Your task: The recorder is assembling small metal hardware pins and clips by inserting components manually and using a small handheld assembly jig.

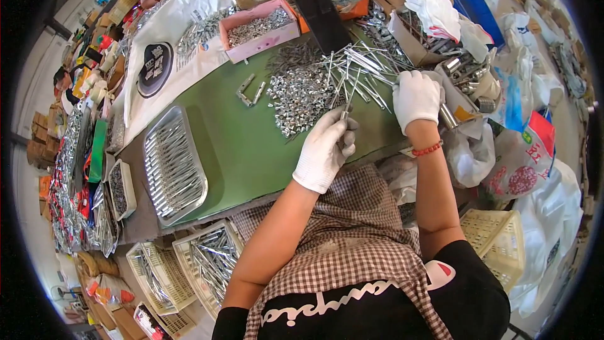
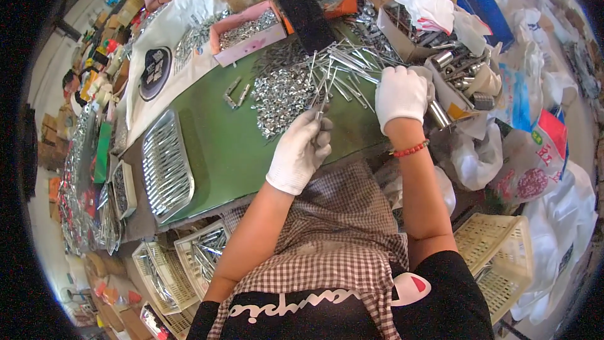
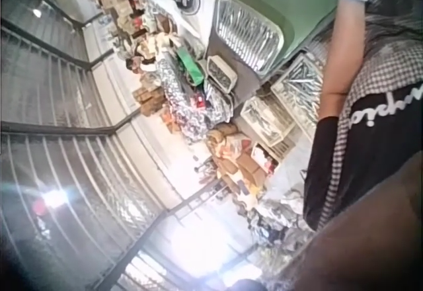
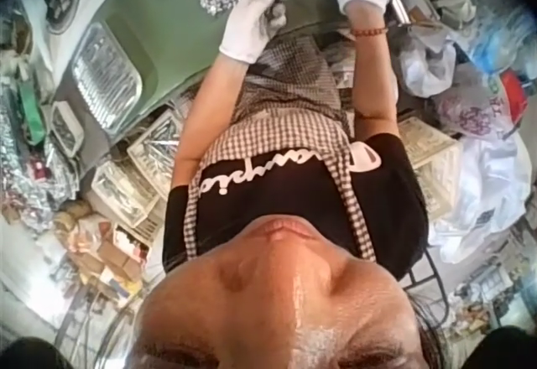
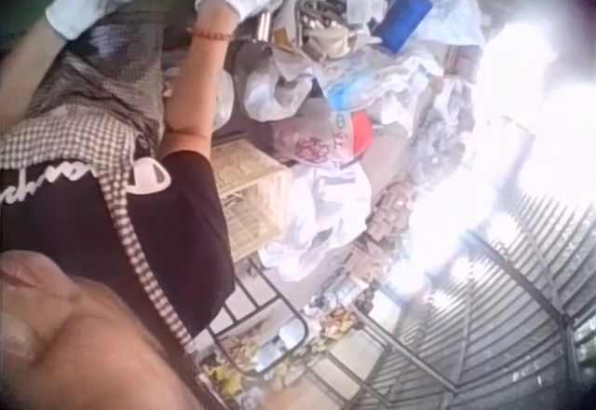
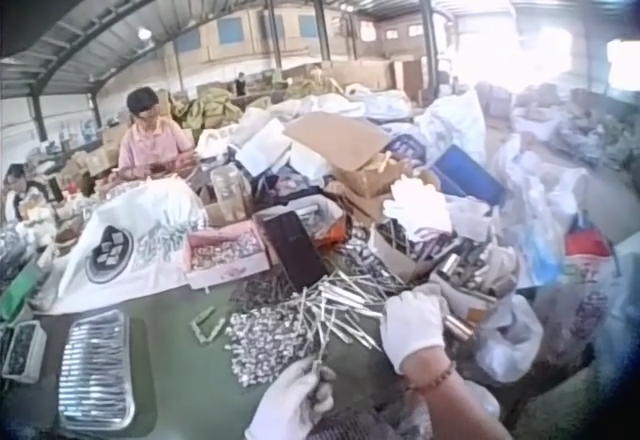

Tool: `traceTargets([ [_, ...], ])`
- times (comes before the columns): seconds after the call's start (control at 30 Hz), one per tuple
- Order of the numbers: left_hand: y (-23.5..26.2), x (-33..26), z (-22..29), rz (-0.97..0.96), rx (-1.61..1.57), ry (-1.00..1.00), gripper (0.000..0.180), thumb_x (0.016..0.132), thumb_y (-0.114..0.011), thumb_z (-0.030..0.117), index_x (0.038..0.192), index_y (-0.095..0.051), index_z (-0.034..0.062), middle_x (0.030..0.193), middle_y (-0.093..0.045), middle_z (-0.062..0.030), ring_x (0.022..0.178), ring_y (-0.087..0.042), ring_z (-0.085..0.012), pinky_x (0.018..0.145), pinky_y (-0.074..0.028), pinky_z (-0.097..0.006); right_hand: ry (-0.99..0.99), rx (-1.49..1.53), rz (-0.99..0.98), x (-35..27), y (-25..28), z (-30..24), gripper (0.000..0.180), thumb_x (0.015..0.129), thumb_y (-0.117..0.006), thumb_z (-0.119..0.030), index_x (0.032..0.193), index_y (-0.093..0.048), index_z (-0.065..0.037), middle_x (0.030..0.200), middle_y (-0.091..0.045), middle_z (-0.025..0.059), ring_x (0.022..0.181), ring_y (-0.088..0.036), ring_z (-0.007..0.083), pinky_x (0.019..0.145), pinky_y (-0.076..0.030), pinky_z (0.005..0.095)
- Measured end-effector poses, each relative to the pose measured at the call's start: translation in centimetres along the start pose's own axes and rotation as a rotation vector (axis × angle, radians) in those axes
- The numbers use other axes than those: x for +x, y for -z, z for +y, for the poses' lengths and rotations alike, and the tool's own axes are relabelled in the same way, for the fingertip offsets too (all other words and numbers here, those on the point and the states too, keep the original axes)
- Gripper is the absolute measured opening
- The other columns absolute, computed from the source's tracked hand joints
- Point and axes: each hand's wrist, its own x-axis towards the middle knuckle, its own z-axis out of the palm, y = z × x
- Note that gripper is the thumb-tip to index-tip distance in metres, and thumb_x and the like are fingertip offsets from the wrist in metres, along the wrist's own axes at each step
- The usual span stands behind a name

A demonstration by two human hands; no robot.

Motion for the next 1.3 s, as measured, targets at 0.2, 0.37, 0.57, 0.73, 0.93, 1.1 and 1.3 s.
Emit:
traceTargets([
  [0.2, -0.2, -0.1, 0.0, 0.007, 0.025, -0.003, 0.044, 0.102, -0.050, 0.014, 0.144, -0.043, 0.0018, 0.108, -0.058, -0.0054, 0.081, -0.051, -0.0092, 0.067, -0.044, -0.024, -0.039, 0.596, 0.080, -1.3, 3.7, -0.3, 0.014, 0.090, -0.062, -0.007, 0.104, -0.065, -0.005, 0.095, -0.070, 0.0157, 0.091, -0.067, 0.0337, 0.079, -0.052, 0.0430],
  [0.37, -0.4, -0.2, 0.1, 0.007, 0.082, -0.021, 0.048, 0.103, -0.052, 0.017, 0.148, -0.042, 0.0046, 0.111, -0.059, -0.0044, 0.083, -0.052, -0.0086, 0.069, -0.046, -0.023, 0.158, 0.807, 0.150, -3.8, 6.2, -1.6, 0.014, 0.085, -0.065, -0.004, 0.098, -0.070, -0.008, 0.091, -0.068, 0.0120, 0.084, -0.066, 0.0315, 0.075, -0.052, 0.0386],
  [0.57, -1.1, -0.4, 0.4, 0.037, 0.131, -0.020, 0.049, 0.103, -0.051, 0.017, 0.148, -0.038, 0.0023, 0.110, -0.060, -0.0045, 0.079, -0.051, -0.0067, 0.067, -0.045, -0.022, 0.178, 0.779, 0.164, -5.5, 6.7, -2.7, 0.012, 0.080, -0.068, -0.004, 0.091, -0.069, -0.010, 0.081, -0.062, 0.0088, 0.076, -0.062, 0.0312, 0.069, -0.050, 0.0402],
  [0.73, -1.0, -0.4, 0.3, 0.006, 0.140, -0.034, 0.050, 0.104, -0.052, 0.020, 0.149, -0.037, 0.0030, 0.111, -0.061, -0.0042, 0.080, -0.049, -0.0065, 0.067, -0.045, -0.022, 0.228, 0.646, 0.215, -5.4, 6.3, -3.2, 0.014, 0.078, -0.069, -0.006, 0.090, -0.067, -0.012, 0.080, -0.059, 0.0074, 0.078, -0.060, 0.0297, 0.070, -0.048, 0.0409],
  [0.93, -1.2, -0.6, 0.2, 0.026, 0.149, -0.034, 0.052, 0.103, -0.053, 0.019, 0.149, -0.036, 0.0024, 0.113, -0.059, -0.0047, 0.080, -0.047, -0.0089, 0.069, -0.044, -0.023, 0.233, 0.638, 0.242, -5.5, 6.8, -3.5, 0.013, 0.078, -0.068, -0.007, 0.090, -0.065, -0.012, 0.080, -0.058, 0.0067, 0.078, -0.059, 0.0295, 0.072, -0.047, 0.0411],
  [1.1, -1.0, -0.6, 0.1, 0.004, 0.161, -0.044, 0.051, 0.103, -0.053, 0.019, 0.149, -0.037, 0.0021, 0.113, -0.059, -0.0047, 0.080, -0.048, -0.0089, 0.069, -0.044, -0.023, 0.241, 0.634, 0.238, -5.5, 6.8, -3.7, 0.014, 0.079, -0.068, -0.007, 0.091, -0.065, -0.012, 0.079, -0.058, 0.0069, 0.078, -0.058, 0.0293, 0.072, -0.047, 0.0411],
  [1.3, -1.6, -0.8, 0.4, 0.055, 0.213, -0.049, 0.060, 0.101, -0.053, 0.017, 0.153, -0.027, 0.0024, 0.110, -0.061, -0.0062, 0.076, -0.048, -0.0078, 0.064, -0.043, -0.022, 0.267, 0.600, 0.184, -5.6, 6.4, -4.5, 0.015, 0.078, -0.067, -0.006, 0.091, -0.065, -0.012, 0.080, -0.058, 0.0077, 0.078, -0.059, 0.0296, 0.074, -0.047, 0.0417],
])
